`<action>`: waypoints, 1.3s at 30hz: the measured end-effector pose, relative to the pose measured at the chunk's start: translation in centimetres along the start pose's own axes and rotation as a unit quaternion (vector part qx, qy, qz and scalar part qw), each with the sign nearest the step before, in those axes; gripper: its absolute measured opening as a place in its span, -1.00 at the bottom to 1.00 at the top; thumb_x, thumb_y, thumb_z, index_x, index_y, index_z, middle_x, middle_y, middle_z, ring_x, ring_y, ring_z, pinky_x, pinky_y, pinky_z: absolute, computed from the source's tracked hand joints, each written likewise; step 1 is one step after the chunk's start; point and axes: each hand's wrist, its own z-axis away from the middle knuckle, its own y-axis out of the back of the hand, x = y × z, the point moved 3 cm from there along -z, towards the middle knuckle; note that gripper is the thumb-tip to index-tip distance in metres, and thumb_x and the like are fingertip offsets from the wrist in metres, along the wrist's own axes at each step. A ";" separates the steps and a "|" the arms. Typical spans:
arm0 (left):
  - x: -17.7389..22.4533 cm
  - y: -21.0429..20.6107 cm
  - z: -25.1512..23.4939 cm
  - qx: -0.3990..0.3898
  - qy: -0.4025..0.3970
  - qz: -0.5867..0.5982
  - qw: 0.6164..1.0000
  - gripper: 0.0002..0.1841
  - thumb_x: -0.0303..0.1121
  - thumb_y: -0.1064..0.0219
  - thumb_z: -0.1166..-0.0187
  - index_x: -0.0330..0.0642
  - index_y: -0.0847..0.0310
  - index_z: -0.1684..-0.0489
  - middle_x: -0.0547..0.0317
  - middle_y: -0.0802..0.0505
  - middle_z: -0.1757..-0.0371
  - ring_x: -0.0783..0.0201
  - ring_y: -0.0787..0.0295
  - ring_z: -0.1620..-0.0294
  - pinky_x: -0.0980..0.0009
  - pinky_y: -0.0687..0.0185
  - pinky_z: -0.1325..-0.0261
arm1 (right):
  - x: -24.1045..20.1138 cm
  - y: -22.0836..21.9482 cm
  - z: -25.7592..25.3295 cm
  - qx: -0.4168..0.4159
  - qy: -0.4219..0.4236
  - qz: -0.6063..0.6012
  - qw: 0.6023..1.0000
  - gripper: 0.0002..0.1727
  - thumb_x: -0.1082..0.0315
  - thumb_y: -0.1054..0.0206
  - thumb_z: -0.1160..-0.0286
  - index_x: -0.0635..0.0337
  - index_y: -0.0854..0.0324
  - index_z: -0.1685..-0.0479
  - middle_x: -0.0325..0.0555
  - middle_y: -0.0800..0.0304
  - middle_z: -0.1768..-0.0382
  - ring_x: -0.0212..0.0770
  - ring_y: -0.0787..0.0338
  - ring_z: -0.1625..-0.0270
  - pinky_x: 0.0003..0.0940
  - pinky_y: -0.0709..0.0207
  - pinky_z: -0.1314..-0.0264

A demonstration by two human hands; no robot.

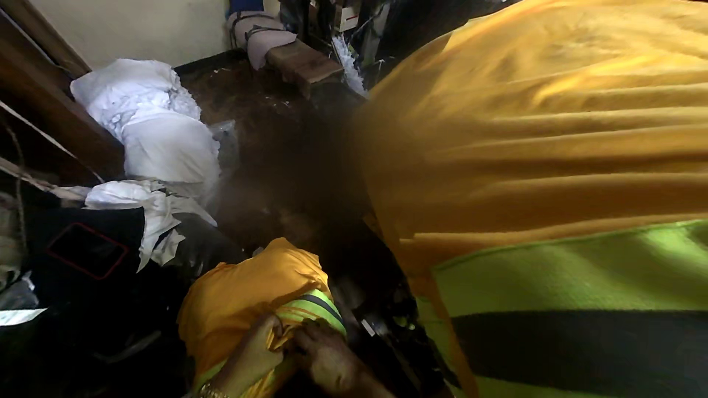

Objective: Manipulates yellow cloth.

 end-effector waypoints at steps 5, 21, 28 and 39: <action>0.6 0.1 0.6 -0.012 -0.010 -0.017 1.000 -0.56 -0.37 -0.52 -0.35 -0.30 -0.61 -0.20 -0.17 -0.70 -0.33 -0.02 -0.65 -0.39 0.08 -0.57 -0.45 | -0.1 1.1 -0.4 -0.007 -0.059 -0.043 0.997 -0.73 0.49 -0.39 -0.42 -0.02 -0.84 -0.02 -0.06 -0.81 -0.27 0.07 -0.73 -0.43 0.06 -0.68 -0.39; 0.7 0.0 0.5 -0.023 0.002 -0.035 0.999 -0.55 -0.41 -0.49 -0.35 -0.26 -0.60 -0.24 -0.14 -0.67 -0.40 0.01 -0.61 -0.44 0.09 -0.57 -0.46 | -0.1 0.7 -0.3 -0.054 -0.043 -0.063 0.996 -0.76 0.49 -0.38 -0.43 0.00 -0.85 0.03 -0.08 -0.81 -0.26 0.11 -0.71 -0.44 0.14 -0.69 -0.36; 3.6 0.7 2.1 -0.057 -0.010 -0.126 0.990 -0.36 -0.25 -0.61 -0.34 -0.36 -0.52 -0.38 -0.32 -0.60 -0.46 -0.17 -0.55 -0.50 0.02 -0.51 -0.54 | -0.3 1.2 -0.4 0.045 -0.142 -0.060 0.987 -0.81 0.45 -0.42 -0.39 0.09 -0.82 0.07 0.03 -0.82 -0.23 0.05 -0.78 -0.37 -0.03 -0.70 -0.39; 2.7 1.3 1.6 -0.022 -0.006 -0.025 0.999 -0.58 -0.47 -0.52 -0.32 -0.30 -0.58 -0.17 -0.19 -0.69 -0.31 -0.04 -0.65 -0.35 0.07 -0.59 -0.38 | 0.0 -0.5 0.0 -0.009 0.006 0.003 1.000 -0.77 0.38 -0.38 -0.47 -0.15 -0.83 0.02 -0.17 -0.83 -0.20 0.02 -0.78 -0.33 0.07 -0.73 -0.27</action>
